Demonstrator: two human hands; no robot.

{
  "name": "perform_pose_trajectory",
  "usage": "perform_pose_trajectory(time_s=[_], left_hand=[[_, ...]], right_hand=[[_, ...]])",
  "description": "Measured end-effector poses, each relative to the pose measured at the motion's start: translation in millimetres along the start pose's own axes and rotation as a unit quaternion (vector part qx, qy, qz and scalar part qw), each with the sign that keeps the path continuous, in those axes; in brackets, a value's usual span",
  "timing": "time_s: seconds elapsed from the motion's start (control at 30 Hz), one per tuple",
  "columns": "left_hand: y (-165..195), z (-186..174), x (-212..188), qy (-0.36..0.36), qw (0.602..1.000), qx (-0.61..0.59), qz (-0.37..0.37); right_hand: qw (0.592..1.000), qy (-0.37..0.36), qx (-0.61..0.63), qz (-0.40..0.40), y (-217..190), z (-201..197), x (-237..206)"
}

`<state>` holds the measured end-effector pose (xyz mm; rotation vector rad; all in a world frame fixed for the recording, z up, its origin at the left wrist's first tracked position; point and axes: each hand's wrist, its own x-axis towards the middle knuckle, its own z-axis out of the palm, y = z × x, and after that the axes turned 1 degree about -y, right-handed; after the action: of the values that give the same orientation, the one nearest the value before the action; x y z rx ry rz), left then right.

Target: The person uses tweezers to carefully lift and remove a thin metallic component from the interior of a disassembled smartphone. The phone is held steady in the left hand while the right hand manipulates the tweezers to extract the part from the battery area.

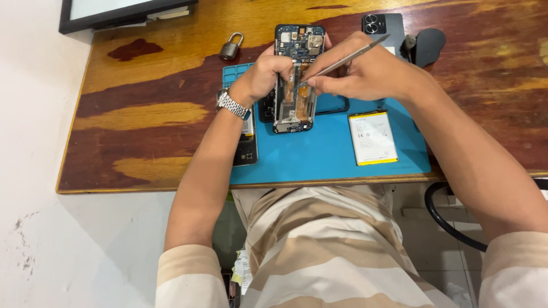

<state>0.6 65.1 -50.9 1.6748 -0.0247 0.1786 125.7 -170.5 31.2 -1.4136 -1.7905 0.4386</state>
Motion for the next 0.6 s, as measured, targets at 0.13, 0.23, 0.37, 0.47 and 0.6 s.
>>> perform_pose_trajectory(time_s=[0.13, 0.23, 0.37, 0.47, 0.6], left_hand=[[-2.0, 1.3, -0.1, 0.016, 0.999, -0.03, -0.017], [-4.4, 0.6, 2.3, 0.019, 1.0, 0.001, 0.016], [-5.7, -0.9, 3.7, 0.005, 1.0, 0.003, 0.017], [-5.1, -0.3, 4.3, 0.008, 1.0, -0.015, 0.01], [-4.1, -0.4, 4.0, 0.017, 1.0, -0.012, 0.001]], right_hand=[[1.0, -0.003, -0.023, -0.003, -0.8, 3.2, 1.0], [0.999, -0.007, -0.032, 0.018, -3.3, 6.4, 0.5], [1.0, -0.004, -0.012, -0.001, -2.7, 0.2, -0.8], [0.999, -0.002, -0.017, 0.031, -0.6, -1.6, -0.8], [1.0, -0.014, 0.009, 0.018, -1.2, 7.8, 1.0]])
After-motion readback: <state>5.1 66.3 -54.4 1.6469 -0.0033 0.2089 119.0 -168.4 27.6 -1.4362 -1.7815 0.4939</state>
